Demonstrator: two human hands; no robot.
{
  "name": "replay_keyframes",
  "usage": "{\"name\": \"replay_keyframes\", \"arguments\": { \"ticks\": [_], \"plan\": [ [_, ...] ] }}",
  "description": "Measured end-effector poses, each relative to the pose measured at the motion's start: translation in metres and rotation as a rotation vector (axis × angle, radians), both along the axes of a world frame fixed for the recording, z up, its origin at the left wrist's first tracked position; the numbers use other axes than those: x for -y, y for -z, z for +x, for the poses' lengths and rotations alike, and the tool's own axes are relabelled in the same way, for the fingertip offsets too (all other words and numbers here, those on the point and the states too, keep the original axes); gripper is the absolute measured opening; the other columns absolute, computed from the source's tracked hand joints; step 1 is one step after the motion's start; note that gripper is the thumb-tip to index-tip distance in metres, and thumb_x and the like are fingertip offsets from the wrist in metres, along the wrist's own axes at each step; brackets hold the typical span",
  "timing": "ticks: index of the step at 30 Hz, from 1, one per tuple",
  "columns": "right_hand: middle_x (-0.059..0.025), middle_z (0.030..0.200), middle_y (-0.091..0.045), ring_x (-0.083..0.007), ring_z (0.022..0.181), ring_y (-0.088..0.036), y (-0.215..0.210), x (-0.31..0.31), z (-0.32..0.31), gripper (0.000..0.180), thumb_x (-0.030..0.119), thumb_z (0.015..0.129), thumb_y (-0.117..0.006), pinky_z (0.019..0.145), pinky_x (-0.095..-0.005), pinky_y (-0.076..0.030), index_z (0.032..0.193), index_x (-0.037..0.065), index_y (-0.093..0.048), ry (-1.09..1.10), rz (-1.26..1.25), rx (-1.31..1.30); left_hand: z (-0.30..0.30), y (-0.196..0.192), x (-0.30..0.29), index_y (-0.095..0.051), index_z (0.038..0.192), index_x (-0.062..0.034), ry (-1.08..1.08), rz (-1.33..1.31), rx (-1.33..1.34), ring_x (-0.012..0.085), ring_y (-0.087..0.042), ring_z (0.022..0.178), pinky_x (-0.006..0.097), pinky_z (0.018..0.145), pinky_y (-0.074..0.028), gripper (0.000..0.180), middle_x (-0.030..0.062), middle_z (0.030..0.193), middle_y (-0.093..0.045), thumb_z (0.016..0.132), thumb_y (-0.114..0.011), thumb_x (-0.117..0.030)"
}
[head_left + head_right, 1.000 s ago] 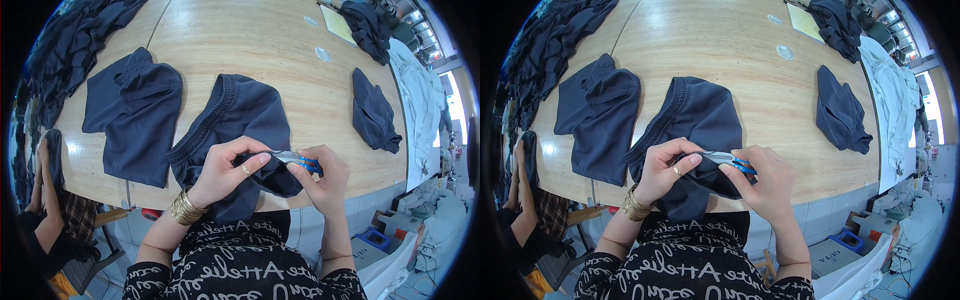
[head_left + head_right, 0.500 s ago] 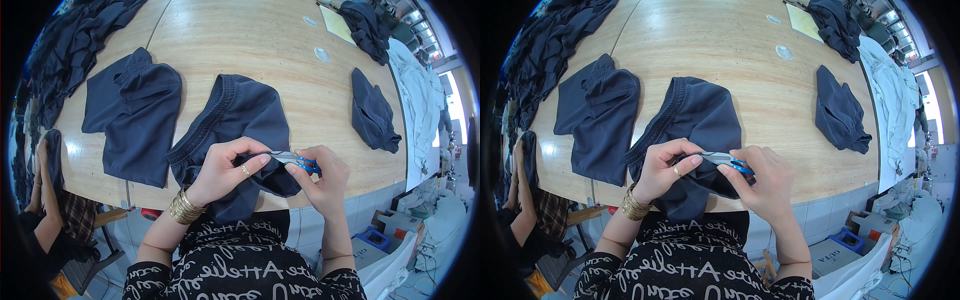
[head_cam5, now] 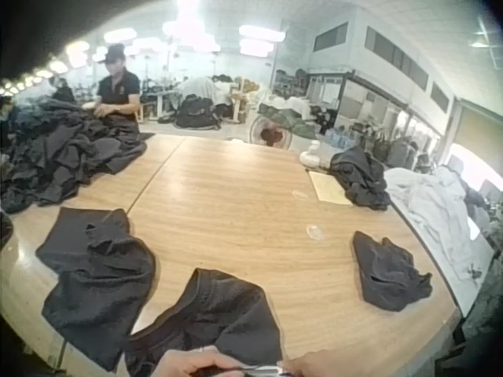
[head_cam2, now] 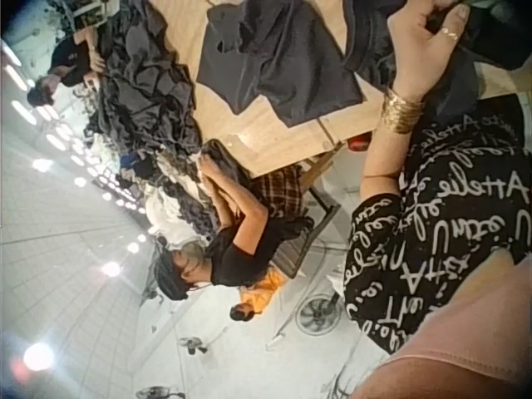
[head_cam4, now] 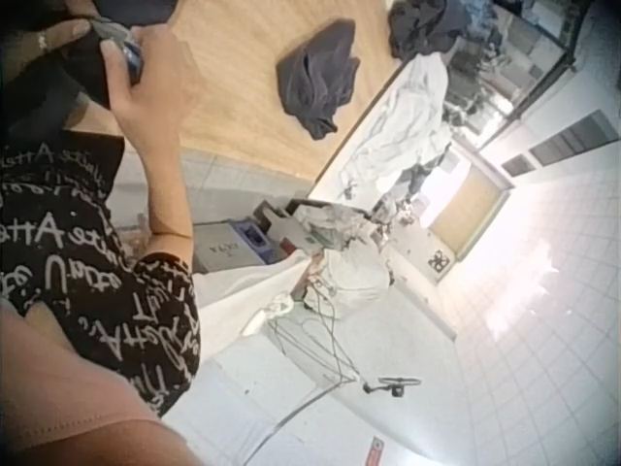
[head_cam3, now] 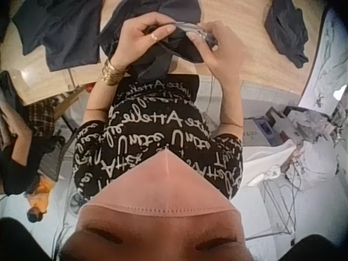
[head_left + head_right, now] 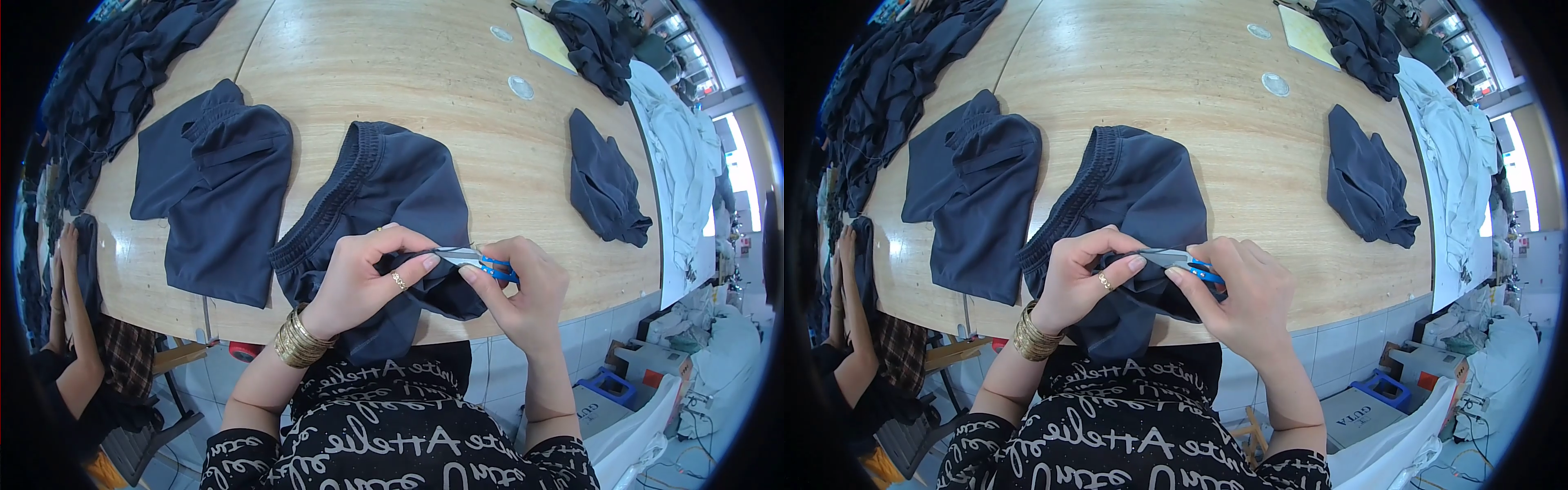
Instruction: Inspecting and trimming loose threads from athletic shorts in a garment factory setting.
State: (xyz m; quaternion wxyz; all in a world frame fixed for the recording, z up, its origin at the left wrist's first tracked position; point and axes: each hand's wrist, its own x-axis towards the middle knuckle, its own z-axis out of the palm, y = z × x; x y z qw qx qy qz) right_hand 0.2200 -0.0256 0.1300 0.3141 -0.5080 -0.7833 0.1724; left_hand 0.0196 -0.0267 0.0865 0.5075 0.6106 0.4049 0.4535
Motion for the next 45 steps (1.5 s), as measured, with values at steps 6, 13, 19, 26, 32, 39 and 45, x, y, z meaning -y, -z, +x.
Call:
{"name": "replay_keyframes", "arguments": {
  "ticks": [6, 13, 19, 26, 32, 39, 45],
  "plan": [
    [-0.002, 0.062, -0.056, -0.0149, 0.054, -0.054, -0.004, 0.001, 0.002, 0.021, 0.022, 0.073, -0.074, 0.048, -0.0267, -0.039, 0.079, 0.008, -0.061, 0.021, -0.005, 0.034, 0.0, -0.004, -0.002, -0.066, 0.094, -0.0003, 0.027, 0.005, -0.032, 0.0083, -0.058, 0.067, 0.02, 0.058, -0.043, 0.015, 0.0059, 0.081, -0.065, 0.083, -0.066, -0.01],
    [-0.0022, 0.062, -0.056, -0.0156, 0.054, -0.054, -0.002, 0.002, 0.004, 0.021, 0.022, 0.073, -0.074, 0.048, -0.0278, -0.039, 0.081, 0.007, -0.062, 0.011, -0.013, 0.008, -0.001, -0.002, -0.002, -0.066, 0.094, -0.0011, 0.016, 0.025, -0.038, 0.0087, -0.058, 0.066, 0.02, 0.057, -0.043, 0.014, 0.0064, 0.08, -0.065, 0.083, -0.066, -0.01],
    [-0.0027, 0.062, -0.056, -0.0162, 0.054, -0.054, -0.003, 0.001, 0.003, 0.022, 0.023, 0.073, -0.074, 0.048, -0.0284, -0.039, 0.08, 0.007, -0.062, 0.004, -0.004, 0.028, 0.0, -0.001, -0.003, -0.066, 0.094, -0.0018, 0.027, 0.079, -0.051, 0.0102, -0.058, 0.064, 0.022, 0.056, -0.042, 0.014, 0.0063, 0.079, -0.064, 0.083, -0.066, -0.01],
    [-0.003, 0.063, -0.058, -0.0166, 0.055, -0.055, -0.004, 0.003, 0.005, 0.022, 0.023, 0.072, -0.074, 0.048, -0.0288, -0.04, 0.081, 0.007, -0.062, -0.005, -0.017, 0.005, 0.0, -0.008, -0.001, -0.066, 0.094, -0.002, 0.044, 0.084, -0.128, 0.0117, -0.057, 0.062, 0.022, 0.055, -0.042, 0.015, 0.0066, 0.077, -0.063, 0.081, -0.067, -0.01],
    [-0.0027, 0.058, -0.054, -0.0171, 0.051, -0.053, -0.004, 0.004, 0.003, 0.02, 0.022, 0.073, -0.074, 0.047, -0.0293, -0.038, 0.078, 0.008, -0.06, -0.002, -0.03, 0.022, 0.003, -0.003, -0.001, -0.067, 0.092, -0.0025, 0.028, 0.134, -0.133, 0.0136, -0.056, 0.061, 0.024, 0.054, -0.042, 0.014, 0.007, 0.076, -0.063, 0.08, -0.068, -0.009],
    [-0.0039, 0.058, -0.053, -0.0167, 0.051, -0.054, -0.001, 0.001, 0.012, 0.021, 0.022, 0.074, -0.074, 0.046, -0.0291, -0.039, 0.081, 0.008, -0.059, 0.125, -0.053, -0.039, 0.003, -0.01, -0.006, -0.067, 0.09, -0.0019, 0.021, 0.143, -0.175, 0.0165, -0.058, 0.065, 0.026, 0.059, -0.044, 0.012, 0.0088, 0.078, -0.066, 0.079, -0.068, -0.007],
    [-0.006, 0.099, -0.063, -0.0197, 0.082, -0.063, 0.008, 0.0, 0.01, 0.049, 0.035, 0.072, -0.076, 0.073, -0.0305, -0.051, 0.11, 0.012, -0.057, -0.039, -0.248, -0.278, 0.006, -0.011, -0.003, -0.066, 0.093, -0.0015, -0.004, 0.041, -0.146, 0.0171, -0.059, 0.078, 0.026, 0.074, -0.045, 0.014, 0.0092, 0.087, -0.066, 0.079, -0.066, -0.004]
  ]
}}
